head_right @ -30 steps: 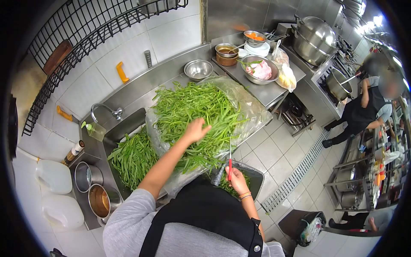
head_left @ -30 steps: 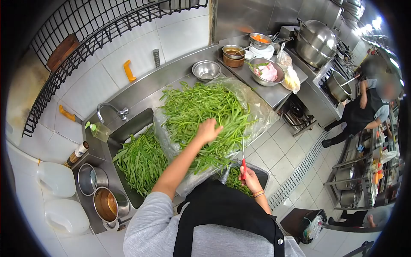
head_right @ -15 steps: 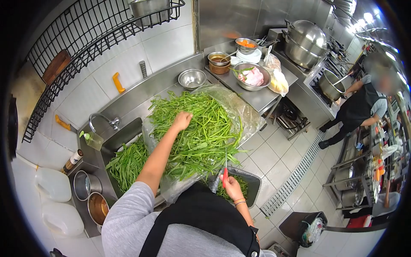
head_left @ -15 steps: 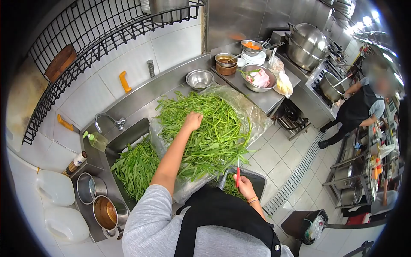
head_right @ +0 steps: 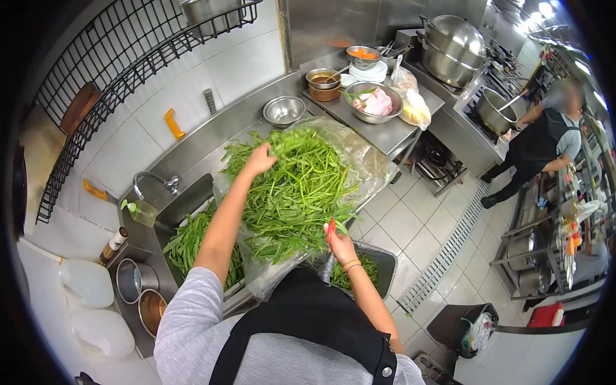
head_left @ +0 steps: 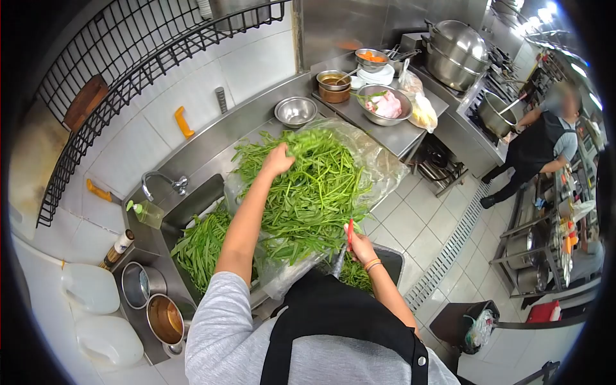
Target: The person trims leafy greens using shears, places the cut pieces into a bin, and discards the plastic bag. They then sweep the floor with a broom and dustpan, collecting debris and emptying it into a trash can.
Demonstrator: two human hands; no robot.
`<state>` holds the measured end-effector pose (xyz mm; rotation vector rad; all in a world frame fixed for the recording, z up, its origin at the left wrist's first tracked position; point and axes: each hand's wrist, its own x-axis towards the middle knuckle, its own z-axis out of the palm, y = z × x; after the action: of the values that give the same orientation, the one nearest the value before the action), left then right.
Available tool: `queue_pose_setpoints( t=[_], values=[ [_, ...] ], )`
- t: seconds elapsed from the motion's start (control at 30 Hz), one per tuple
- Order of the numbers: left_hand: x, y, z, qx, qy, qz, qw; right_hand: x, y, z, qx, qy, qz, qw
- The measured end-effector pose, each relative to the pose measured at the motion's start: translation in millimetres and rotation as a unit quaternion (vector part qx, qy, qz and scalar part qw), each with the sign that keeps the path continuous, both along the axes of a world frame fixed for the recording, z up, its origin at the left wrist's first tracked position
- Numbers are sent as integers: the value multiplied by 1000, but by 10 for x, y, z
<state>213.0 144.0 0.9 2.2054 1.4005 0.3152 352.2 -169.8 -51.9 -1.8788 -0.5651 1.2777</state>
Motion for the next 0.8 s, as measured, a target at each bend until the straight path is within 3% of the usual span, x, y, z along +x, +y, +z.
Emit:
queue_pose_setpoints(
  t=[0.07, 0.13, 0.17, 0.23, 0.3, 0.33, 0.43, 0.53, 0.67, 0.7, 0.77, 0.8],
  values=[
    [-59, -43, 250, 17, -63, 7, 998, -20, 46, -7, -2, 0, 14, 1000],
    [-81, -187, 457, 147, -162, -57, 974, 4, 76, -74, -2, -8, 33, 999],
    [-57, -321, 471, 144, -159, -51, 975, 20, 62, -133, -5, -5, 39, 999],
    [-24, -634, 428, 262, -91, -70, 958, 44, 42, -109, 24, 26, 31, 999],
    [-133, -950, 273, 79, -123, -269, 952, 143, -131, -18, 26, 60, 15, 998],
    [-189, -929, 281, 44, -147, -274, 949, 158, -210, -28, 27, 54, -9, 998],
    [-385, -794, 366, 73, -194, -111, 972, 194, -430, -89, 41, 63, -50, 996],
    [-452, -737, 495, 77, -204, -38, 975, 188, -529, -44, 47, 17, -46, 998],
    [-305, -881, 126, 25, -147, -87, 985, 88, -530, -8, 102, 33, -63, 992],
    [-301, -866, -199, 223, -112, -137, 959, 62, -513, 30, 102, 33, -63, 992],
    [-261, -888, -302, 70, -22, -178, 981, 31, -500, 89, 111, -1, -30, 993],
    [-229, -879, -257, 71, -23, -178, 981, 29, -477, 78, 121, -11, -23, 992]
  ],
)
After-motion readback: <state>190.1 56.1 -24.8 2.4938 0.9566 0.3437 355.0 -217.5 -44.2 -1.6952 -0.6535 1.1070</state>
